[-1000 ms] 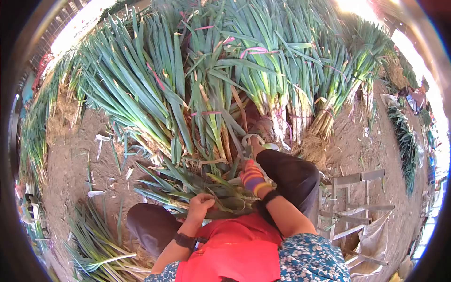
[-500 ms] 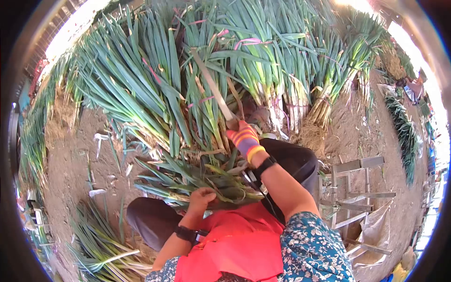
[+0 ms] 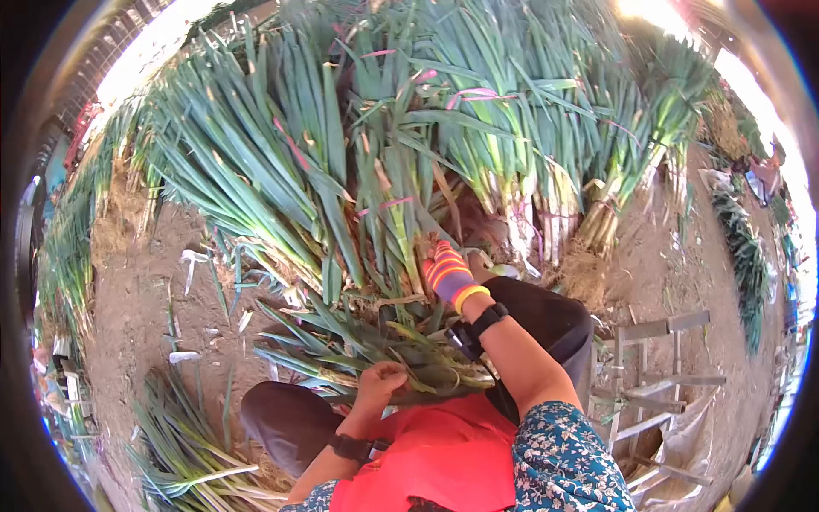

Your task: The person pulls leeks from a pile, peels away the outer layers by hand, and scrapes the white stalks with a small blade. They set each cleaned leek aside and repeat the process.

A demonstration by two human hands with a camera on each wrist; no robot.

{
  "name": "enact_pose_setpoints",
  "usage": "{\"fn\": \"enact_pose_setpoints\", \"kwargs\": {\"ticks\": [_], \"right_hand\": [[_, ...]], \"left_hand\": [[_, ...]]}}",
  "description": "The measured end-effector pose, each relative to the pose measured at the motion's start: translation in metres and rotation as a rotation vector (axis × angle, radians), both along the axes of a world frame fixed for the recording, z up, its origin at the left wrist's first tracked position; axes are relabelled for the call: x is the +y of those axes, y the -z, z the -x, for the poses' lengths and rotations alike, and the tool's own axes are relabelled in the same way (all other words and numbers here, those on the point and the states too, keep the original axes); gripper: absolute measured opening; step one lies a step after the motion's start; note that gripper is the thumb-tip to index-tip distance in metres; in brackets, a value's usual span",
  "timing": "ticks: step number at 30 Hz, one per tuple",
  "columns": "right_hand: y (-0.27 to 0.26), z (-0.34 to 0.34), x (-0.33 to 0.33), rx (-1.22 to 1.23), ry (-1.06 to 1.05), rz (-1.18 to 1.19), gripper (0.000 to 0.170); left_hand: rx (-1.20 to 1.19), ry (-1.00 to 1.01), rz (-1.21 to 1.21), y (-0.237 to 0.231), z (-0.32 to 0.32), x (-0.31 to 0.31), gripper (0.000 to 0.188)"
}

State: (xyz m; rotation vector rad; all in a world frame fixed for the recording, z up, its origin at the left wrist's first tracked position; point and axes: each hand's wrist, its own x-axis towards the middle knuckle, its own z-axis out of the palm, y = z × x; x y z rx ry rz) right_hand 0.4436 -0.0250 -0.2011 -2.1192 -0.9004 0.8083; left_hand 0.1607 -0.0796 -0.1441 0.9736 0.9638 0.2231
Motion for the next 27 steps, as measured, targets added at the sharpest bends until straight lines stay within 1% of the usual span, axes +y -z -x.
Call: {"fn": "enact_pose_setpoints", "kwargs": {"ticks": [1, 2, 3, 5, 7, 8, 9, 11, 12, 13, 14, 16, 17, 19, 20, 21, 22, 23, 24, 25, 26, 27], "right_hand": [[0.004, -0.003, 0.013, -0.060, 0.007, 0.001, 0.026], [-0.005, -0.005, 0.027, -0.143, -0.042, -0.038, 0.026], [-0.013, -0.007, 0.034, -0.432, -0.115, -0.088, 0.023], [-0.023, -0.020, 0.067, -0.103, -0.084, -0.134, 0.022], [-0.039, -0.038, 0.099, 0.109, -0.057, -0.023, 0.017], [-0.060, -0.038, 0.098, 0.126, -0.049, 0.029, 0.028], [-0.055, -0.041, 0.091, 0.124, -0.038, 0.033, 0.028], [-0.032, -0.038, 0.060, -0.447, -0.502, 0.155, 0.023], [-0.047, -0.005, 0.030, -0.848, -0.548, 0.396, 0.021], [0.004, 0.011, -0.009, -0.657, -0.213, 0.094, 0.024], [0.025, 0.027, -0.049, -0.250, -0.135, -0.220, 0.054], [0.085, 0.055, -0.110, -0.247, -0.149, -0.057, 0.045], [0.078, 0.065, -0.118, -0.236, -0.125, -0.047, 0.045], [0.039, 0.087, -0.114, 1.228, 0.681, -0.729, 0.035], [0.054, 0.078, -0.115, 0.453, 0.434, -0.675, 0.035], [0.069, 0.055, -0.120, -0.304, 0.172, -0.484, 0.034], [0.019, 0.045, -0.114, 0.172, 0.422, -0.797, 0.037], [-0.052, 0.034, -0.115, 0.652, 0.637, -1.141, 0.039], [-0.098, 0.016, -0.139, 0.119, 0.623, -1.051, 0.044], [-0.123, 0.000, -0.158, -0.388, 0.582, -0.893, 0.048], [-0.126, -0.020, -0.179, -0.415, 0.705, -0.950, 0.044], [-0.129, -0.039, -0.203, -0.435, 0.818, -1.009, 0.040]], "left_hand": [[-0.004, -0.013, -0.010, 0.002, 0.000, 0.002, 0.018], [0.004, -0.035, -0.023, 0.006, 0.000, 0.003, 0.018], [-0.023, -0.051, -0.011, 0.009, -0.001, 0.000, 0.018], [-0.046, -0.084, -0.002, 0.011, 0.001, 0.001, 0.018], [0.045, -0.027, -0.041, 0.011, -0.001, 0.003, 0.018], [0.045, -0.022, -0.042, 0.012, -0.002, 0.006, 0.018], [0.044, -0.021, -0.048, 0.015, -0.003, 0.008, 0.018], [0.047, -0.004, -0.034, 0.016, -0.001, 0.002, 0.018], [0.040, -0.025, -0.018, 0.014, 0.000, 0.003, 0.018], [0.028, -0.045, -0.003, 0.012, 0.000, 0.003, 0.018], [0.024, -0.078, 0.014, 0.009, -0.002, 0.002, 0.020], [0.040, -0.032, -0.034, 0.004, -0.007, 0.001, 0.020], [0.079, 0.009, -0.076, 0.002, -0.004, -0.003, 0.020], [0.141, 0.130, -0.139, 0.005, -0.002, -0.002, 0.020], [0.181, 0.226, -0.146, 0.007, -0.001, -0.002, 0.020], [0.087, 0.114, -0.068, 0.010, 0.002, -0.009, 0.022], [0.016, 0.217, -0.085, 0.016, 0.007, -0.001, 0.026], [0.132, 0.193, -0.164, 0.011, 0.003, -0.002, 0.027], [0.076, 0.125, -0.082, 0.019, 0.008, 0.002, 0.026], [0.108, 0.110, -0.101, 0.018, 0.009, 0.002, 0.026], [0.142, 0.084, -0.121, 0.016, 0.010, 0.002, 0.026], [0.136, 0.119, -0.122, 0.020, 0.009, 0.001, 0.026]]}}
